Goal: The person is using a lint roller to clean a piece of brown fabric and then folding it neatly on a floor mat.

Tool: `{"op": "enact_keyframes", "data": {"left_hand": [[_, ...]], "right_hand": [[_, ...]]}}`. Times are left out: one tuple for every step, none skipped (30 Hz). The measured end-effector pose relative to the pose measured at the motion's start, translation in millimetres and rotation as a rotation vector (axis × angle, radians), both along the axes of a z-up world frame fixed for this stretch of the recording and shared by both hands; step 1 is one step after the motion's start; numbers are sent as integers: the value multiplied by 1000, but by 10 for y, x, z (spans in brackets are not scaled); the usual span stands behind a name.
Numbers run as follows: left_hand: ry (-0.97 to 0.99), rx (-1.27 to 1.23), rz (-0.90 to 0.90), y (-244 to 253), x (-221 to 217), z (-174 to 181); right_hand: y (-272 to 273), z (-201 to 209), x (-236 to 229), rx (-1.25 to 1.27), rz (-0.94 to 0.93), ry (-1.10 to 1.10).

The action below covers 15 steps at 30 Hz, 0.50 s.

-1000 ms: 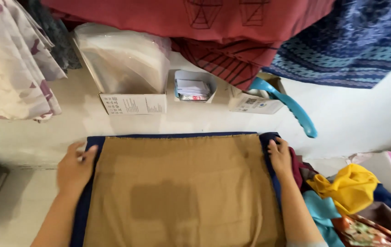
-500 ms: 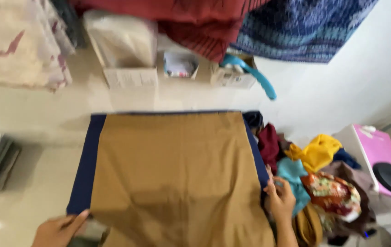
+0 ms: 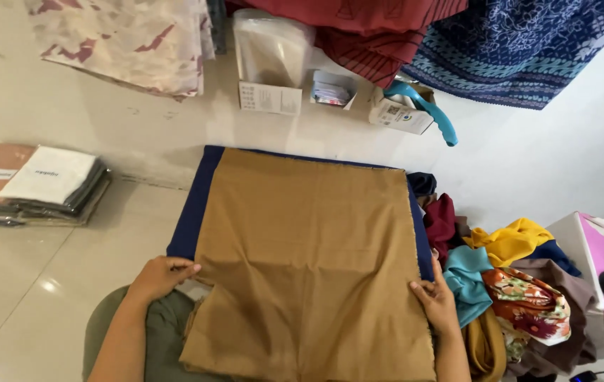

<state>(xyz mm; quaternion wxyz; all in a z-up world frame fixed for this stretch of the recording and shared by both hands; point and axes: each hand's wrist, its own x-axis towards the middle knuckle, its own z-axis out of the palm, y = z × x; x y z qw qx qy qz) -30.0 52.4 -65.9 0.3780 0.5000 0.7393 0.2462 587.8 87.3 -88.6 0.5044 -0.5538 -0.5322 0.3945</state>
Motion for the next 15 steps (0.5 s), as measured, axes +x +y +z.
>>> {"op": "enact_keyframes", "data": {"left_hand": [[34, 35, -1, 8, -7, -26], [33, 34, 2, -24, -17, -19], [-4, 50, 41, -33, -27, -7], [-41, 65, 80, -37, -35, 5], [-43, 67, 78, -70, -63, -3], [-104, 110, 115, -96, -88, -10], [-164, 153, 151, -112, -109, -15], [-164, 154, 147, -122, -89, 3], [-100, 147, 165, -135, -69, 11], [-35, 141, 184, -145, -50, 17], [-36, 138, 178, -145, -11, 72], [72, 52, 160, -141, 30, 127], [179, -33, 140, -133, 77, 176], [179, -35, 132, -127, 52, 100], [247, -28, 112, -104, 28, 30]], "right_hand": [[-8, -38, 42, -22, -24, 79], [3, -100, 112, -22, -21, 78], [17, -163, 184, -3, -52, 149], [37, -225, 257, 16, -83, 220], [4, -219, 275, 18, -85, 219], [-23, -213, 296, 58, -92, 277], [-51, -212, 321, 99, -101, 336], [-50, -201, 303, 101, -105, 336], [-59, -193, 287, 88, -125, 311], [-64, -186, 269, 75, -145, 286], [-65, -173, 252, 73, -151, 285], [-61, -161, 237, 42, -159, 245], [-67, -154, 229, 11, -170, 204], [-42, -189, 235, 9, -178, 204], [-14, -220, 242, 6, -164, 124]]}}
